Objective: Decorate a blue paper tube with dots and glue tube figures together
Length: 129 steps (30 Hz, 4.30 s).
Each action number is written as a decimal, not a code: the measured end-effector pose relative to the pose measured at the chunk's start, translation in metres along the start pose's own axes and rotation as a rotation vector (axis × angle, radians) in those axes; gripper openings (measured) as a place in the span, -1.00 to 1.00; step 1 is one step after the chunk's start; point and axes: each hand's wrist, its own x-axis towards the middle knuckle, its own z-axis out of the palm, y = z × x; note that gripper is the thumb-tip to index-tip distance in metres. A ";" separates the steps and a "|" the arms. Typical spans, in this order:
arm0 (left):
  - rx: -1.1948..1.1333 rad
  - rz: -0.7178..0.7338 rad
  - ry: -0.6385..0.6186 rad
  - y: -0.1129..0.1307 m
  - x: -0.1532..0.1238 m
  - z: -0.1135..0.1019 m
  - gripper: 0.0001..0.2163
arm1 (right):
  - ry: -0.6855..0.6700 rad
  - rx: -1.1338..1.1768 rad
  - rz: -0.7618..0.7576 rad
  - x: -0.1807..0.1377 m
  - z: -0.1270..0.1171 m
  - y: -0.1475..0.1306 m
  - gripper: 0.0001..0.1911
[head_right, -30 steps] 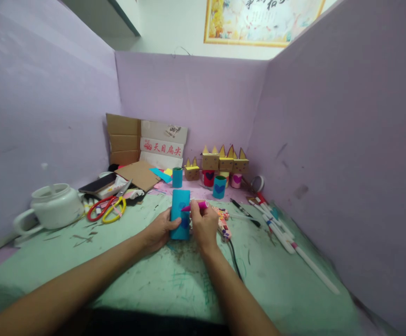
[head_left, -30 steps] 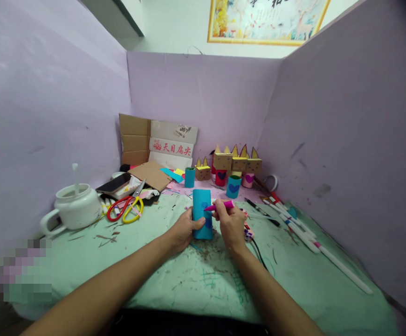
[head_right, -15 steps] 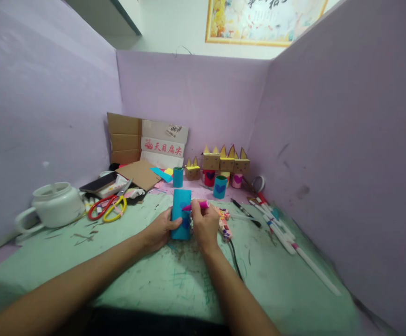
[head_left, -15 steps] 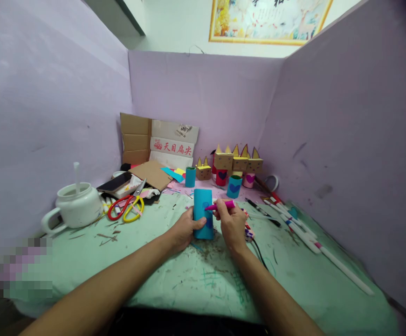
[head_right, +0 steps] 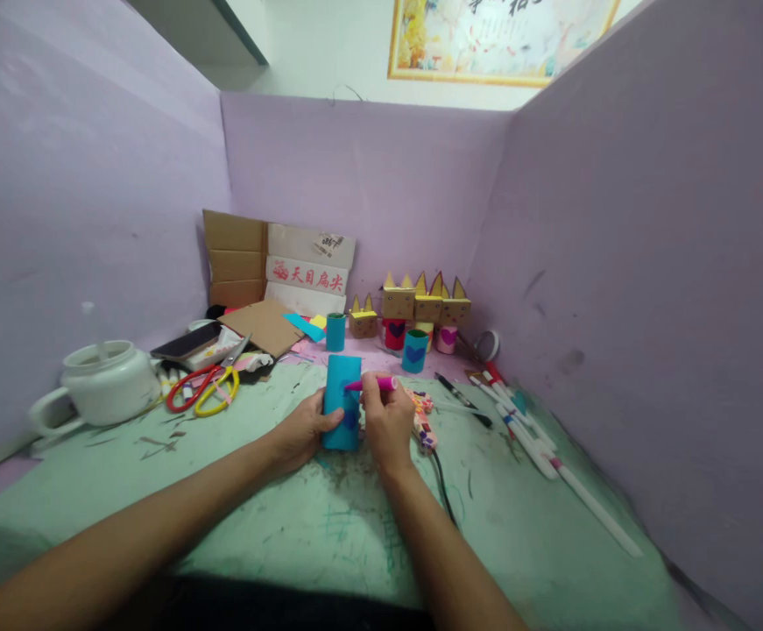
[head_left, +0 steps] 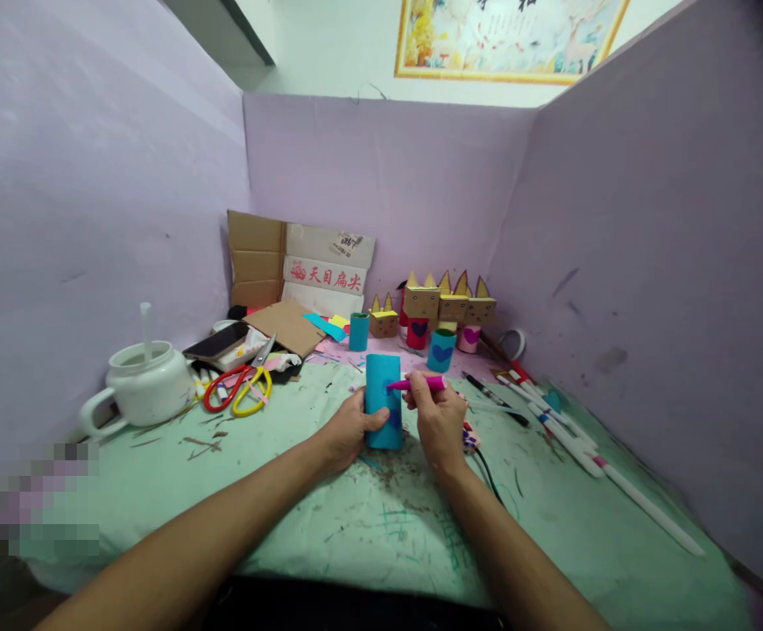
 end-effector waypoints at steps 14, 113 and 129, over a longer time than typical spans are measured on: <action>-0.009 -0.001 0.000 0.002 -0.002 0.001 -0.31 | -0.026 -0.031 -0.056 -0.001 -0.001 -0.002 -0.64; 0.013 -0.010 -0.005 -0.002 0.001 0.000 -0.30 | -0.039 -0.103 -0.105 0.000 -0.003 -0.002 -0.66; 0.033 -0.015 -0.001 -0.001 0.000 0.000 -0.27 | -0.022 -0.109 -0.096 0.000 -0.004 -0.001 -0.66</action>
